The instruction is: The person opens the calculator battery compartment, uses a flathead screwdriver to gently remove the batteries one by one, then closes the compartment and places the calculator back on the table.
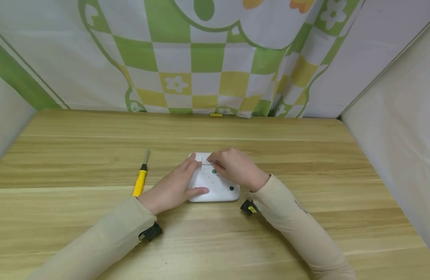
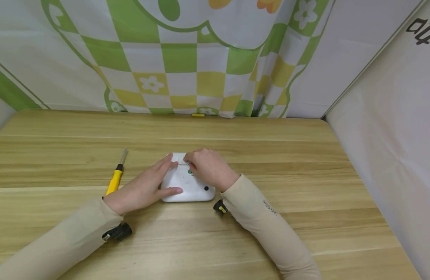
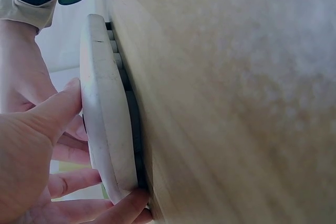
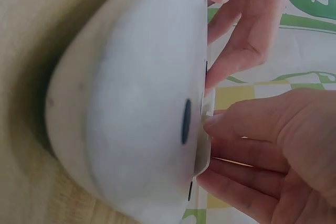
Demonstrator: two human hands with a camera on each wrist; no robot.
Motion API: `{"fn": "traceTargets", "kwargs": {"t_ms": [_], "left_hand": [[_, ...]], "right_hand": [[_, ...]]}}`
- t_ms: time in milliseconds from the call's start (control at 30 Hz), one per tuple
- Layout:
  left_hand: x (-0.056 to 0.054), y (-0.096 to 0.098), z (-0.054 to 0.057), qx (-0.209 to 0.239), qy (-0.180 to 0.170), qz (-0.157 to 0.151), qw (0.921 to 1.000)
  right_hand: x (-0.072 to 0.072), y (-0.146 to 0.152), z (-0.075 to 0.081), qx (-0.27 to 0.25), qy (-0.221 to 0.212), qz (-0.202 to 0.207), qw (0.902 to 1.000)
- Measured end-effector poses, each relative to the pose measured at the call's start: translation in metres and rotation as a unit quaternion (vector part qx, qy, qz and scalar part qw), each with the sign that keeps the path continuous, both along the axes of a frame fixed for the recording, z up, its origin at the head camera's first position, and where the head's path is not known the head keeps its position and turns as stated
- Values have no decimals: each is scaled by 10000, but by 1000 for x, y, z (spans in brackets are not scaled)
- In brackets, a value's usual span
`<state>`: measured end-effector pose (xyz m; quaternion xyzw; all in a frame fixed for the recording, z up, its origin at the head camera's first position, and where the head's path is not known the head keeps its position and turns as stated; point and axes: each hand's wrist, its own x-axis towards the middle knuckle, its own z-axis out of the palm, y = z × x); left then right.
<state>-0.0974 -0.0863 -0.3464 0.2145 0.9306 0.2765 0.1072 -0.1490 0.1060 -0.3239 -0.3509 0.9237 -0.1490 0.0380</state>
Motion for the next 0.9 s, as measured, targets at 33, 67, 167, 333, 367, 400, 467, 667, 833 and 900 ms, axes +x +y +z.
{"fn": "traceTargets", "kwargs": {"t_ms": [33, 67, 167, 333, 367, 400, 467, 667, 833, 900], "left_hand": [[0, 0, 0, -3, 1, 1, 10000], [0, 0, 0, -5, -3, 1, 10000], [0, 0, 0, -8, -14, 14, 10000], [0, 0, 0, -10, -22, 20, 10000], [0, 0, 0, -7, -19, 16, 10000], [0, 0, 0, 0, -11, 13, 10000], [0, 0, 0, 1, -1, 8, 10000], [-1, 0, -1, 8, 28, 0, 10000], [-1, 0, -1, 11, 0, -1, 10000], [-1, 0, -1, 33, -48, 24, 10000]], "right_hand": [[0, 0, 0, 19, -2, 10, 10000], [0, 0, 1, 35, -14, 19, 10000], [-1, 0, 2, 99, -33, 54, 9999], [-3, -1, 5, 192, -38, 101, 9998], [-3, -1, 5, 201, -50, 95, 9997], [-3, -1, 6, 213, -60, 84, 9997], [-4, -1, 5, 219, -81, 56, 9997], [-4, 0, 2, 151, -106, 24, 9998], [-4, 2, 0, 8, -103, 28, 9999], [-4, 2, -1, -38, -93, 51, 9999]]}}
